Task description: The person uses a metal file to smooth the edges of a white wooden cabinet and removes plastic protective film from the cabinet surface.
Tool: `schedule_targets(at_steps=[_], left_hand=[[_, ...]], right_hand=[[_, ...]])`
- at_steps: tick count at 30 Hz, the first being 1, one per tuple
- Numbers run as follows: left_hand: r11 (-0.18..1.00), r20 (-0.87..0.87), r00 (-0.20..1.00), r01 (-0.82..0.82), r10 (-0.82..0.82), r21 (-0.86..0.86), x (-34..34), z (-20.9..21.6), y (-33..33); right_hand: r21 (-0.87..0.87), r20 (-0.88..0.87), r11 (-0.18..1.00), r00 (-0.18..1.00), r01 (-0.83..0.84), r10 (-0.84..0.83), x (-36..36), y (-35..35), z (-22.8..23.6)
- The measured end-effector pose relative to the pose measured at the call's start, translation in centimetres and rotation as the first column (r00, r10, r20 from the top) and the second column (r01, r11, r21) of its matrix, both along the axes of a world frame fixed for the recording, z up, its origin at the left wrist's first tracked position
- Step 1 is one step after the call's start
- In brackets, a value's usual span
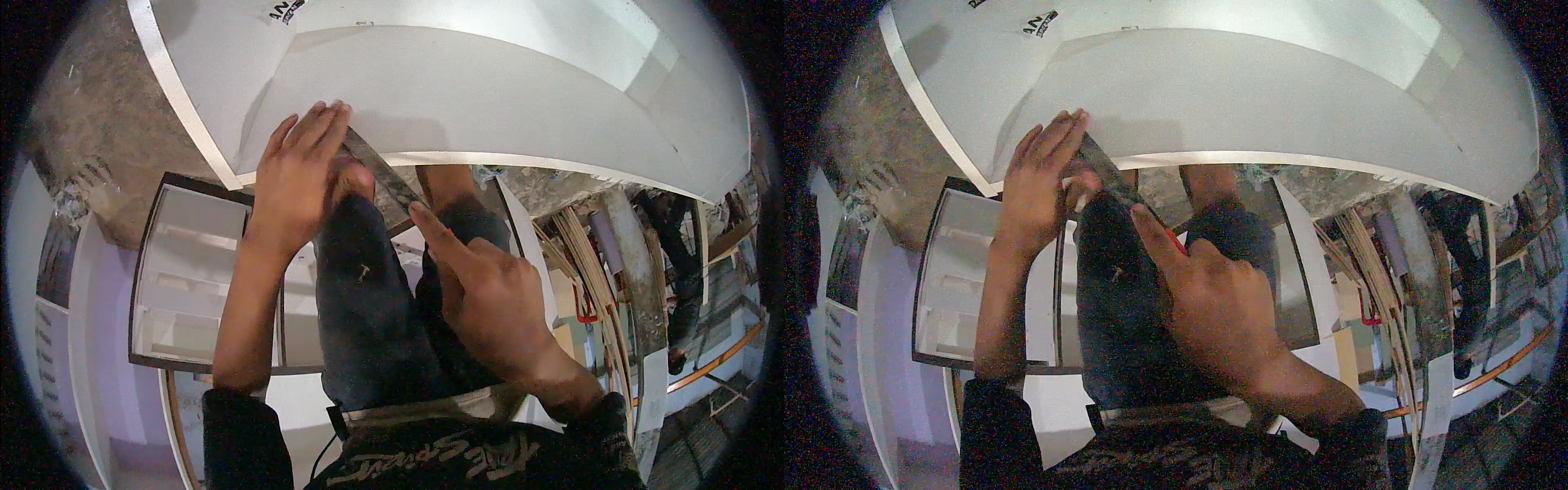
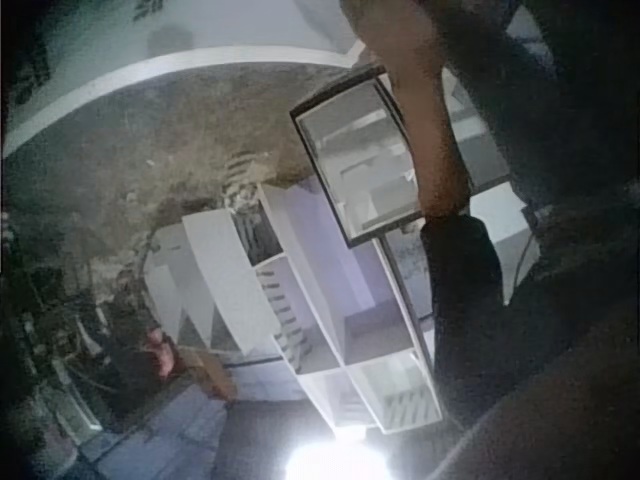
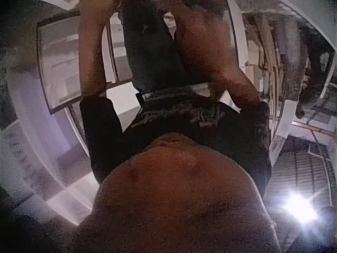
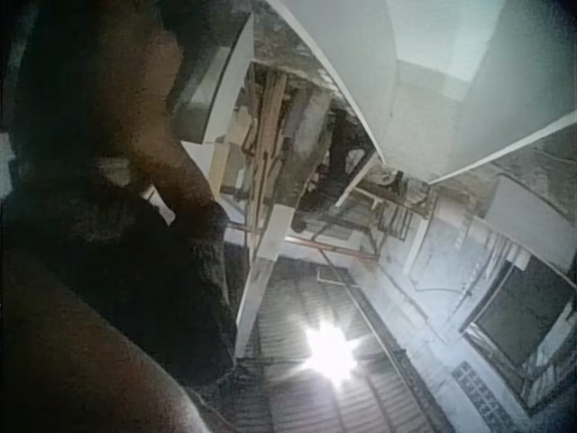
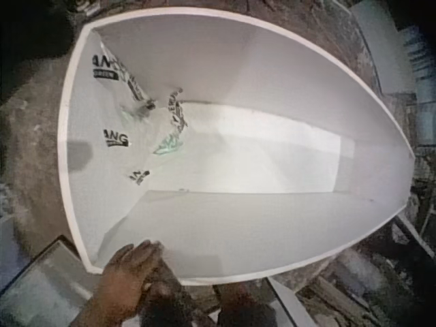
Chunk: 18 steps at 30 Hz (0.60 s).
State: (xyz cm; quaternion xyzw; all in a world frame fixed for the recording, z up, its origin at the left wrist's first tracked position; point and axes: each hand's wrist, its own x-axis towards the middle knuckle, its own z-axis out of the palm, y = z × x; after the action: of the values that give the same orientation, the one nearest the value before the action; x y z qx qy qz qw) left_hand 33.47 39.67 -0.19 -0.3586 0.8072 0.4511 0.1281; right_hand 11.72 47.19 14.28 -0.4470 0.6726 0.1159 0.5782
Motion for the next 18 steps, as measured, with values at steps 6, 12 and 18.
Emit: schedule_targets(at_steps=[6,12,18], left_hand=[[0.996,-0.076,0.994,-0.075,0.078,0.037,-0.7,2.4,1.5],[0.991,-0.024,0.995,-0.097,0.099,0.097,-0.5,0.0,0.9],[0.989,-0.102,0.984,-0.139,0.144,0.058,-2.3,1.9,2.0]], right_hand=[[0.074,-0.017,0.997,1.000,-0.022,0.023,0.0,0.3,2.3],[-0.014,0.007,1.000,1.000,0.024,-0.024,-0.5,0.2,-0.7],[0.076,-0.034,0.994,0.996,-0.083,0.085,-1.2,0.3,2.2]])
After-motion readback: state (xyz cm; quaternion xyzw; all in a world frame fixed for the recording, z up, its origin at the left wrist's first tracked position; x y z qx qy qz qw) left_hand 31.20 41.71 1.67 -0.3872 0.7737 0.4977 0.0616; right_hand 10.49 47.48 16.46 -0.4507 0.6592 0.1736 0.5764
